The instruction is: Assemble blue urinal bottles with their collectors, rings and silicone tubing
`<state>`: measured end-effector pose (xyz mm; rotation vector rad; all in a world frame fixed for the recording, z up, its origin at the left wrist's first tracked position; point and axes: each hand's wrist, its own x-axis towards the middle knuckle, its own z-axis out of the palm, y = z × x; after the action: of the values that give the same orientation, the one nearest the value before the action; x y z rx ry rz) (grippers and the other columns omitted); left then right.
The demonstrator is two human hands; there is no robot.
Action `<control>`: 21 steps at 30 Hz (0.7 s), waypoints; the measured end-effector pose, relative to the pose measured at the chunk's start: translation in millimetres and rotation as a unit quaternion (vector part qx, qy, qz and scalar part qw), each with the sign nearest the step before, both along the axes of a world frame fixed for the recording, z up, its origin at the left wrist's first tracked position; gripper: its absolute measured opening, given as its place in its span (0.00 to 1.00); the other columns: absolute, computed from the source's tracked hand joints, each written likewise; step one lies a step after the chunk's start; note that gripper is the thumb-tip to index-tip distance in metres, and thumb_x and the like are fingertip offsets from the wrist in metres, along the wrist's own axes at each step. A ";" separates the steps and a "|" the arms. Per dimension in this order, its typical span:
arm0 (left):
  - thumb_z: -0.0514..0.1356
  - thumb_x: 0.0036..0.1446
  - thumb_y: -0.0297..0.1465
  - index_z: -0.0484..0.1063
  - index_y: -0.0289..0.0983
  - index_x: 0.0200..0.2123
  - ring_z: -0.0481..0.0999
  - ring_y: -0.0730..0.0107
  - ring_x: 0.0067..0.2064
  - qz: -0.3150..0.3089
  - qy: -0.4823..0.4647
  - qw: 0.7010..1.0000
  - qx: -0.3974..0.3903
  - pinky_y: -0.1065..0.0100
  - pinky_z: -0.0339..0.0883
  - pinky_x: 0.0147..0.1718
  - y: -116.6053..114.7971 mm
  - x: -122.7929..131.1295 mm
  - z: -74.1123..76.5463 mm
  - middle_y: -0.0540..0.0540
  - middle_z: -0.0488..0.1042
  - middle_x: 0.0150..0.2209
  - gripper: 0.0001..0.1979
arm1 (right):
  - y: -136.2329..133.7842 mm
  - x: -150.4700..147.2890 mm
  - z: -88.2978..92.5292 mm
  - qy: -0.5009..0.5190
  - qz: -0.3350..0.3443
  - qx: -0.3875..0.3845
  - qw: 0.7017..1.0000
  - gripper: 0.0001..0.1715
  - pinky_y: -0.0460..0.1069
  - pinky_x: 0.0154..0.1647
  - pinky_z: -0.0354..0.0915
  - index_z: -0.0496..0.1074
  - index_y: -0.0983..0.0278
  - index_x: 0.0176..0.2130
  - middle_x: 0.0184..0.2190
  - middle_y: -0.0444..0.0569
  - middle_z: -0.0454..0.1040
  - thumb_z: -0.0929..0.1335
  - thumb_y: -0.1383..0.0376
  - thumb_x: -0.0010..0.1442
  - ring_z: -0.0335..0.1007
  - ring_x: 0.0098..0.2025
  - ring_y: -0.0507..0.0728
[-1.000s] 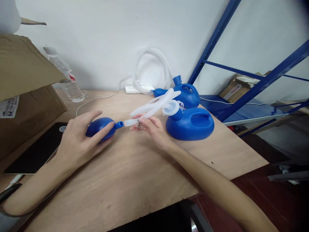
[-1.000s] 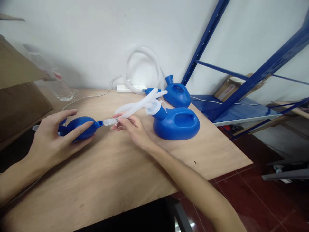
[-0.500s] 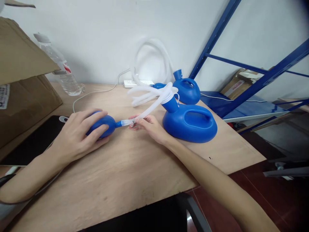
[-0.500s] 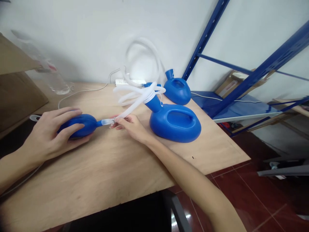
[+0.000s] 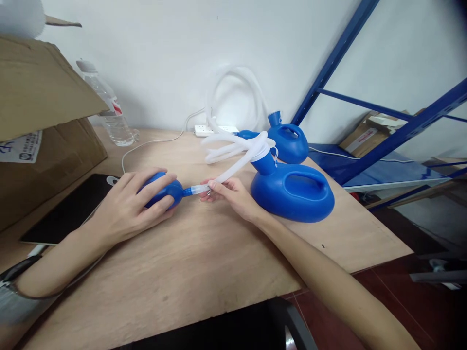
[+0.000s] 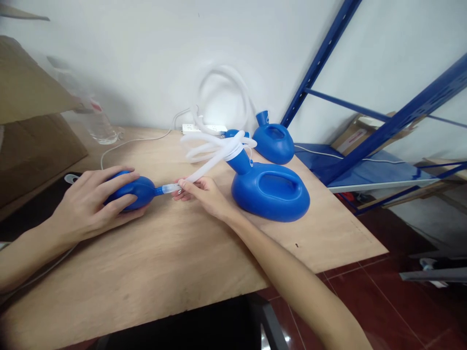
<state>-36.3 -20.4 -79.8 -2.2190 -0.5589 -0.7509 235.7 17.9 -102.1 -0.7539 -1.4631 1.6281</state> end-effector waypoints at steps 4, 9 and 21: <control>0.72 0.59 0.33 0.72 0.43 0.47 0.79 0.43 0.60 0.004 -0.028 0.999 -0.028 0.58 0.74 0.40 -0.7 3.1 -4.5 0.38 0.77 0.60 0.16 | -2.7 -6.0 -2.3 0.005 -0.001 -0.027 1.000 0.25 0.49 0.41 0.74 0.82 0.63 0.43 0.40 0.50 0.85 0.74 0.45 0.61 0.84 0.41 0.57; 0.73 0.57 0.41 0.71 0.45 0.59 0.72 0.41 0.67 0.046 -0.065 0.997 -0.006 0.45 0.68 0.60 -6.4 7.3 -2.2 0.37 0.68 0.69 0.28 | -2.1 -7.8 -5.9 0.017 -0.006 -0.017 1.000 0.25 0.52 0.49 0.76 0.82 0.63 0.44 0.41 0.51 0.85 0.75 0.45 0.60 0.84 0.43 0.59; 0.74 0.42 0.56 0.56 0.43 0.70 0.80 0.52 0.47 0.120 -0.475 0.819 -0.300 0.51 0.77 0.42 10.8 -1.6 -10.0 0.36 0.71 0.61 0.57 | -0.5 -14.1 -13.3 0.077 -0.084 -0.042 0.993 0.26 0.56 0.54 0.77 0.82 0.64 0.41 0.41 0.51 0.85 0.77 0.45 0.55 0.84 0.44 0.60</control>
<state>-38.0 -9.6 -89.8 -2.0771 -1.7265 -1.7270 221.6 17.4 -115.3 -0.7595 -1.1974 1.5892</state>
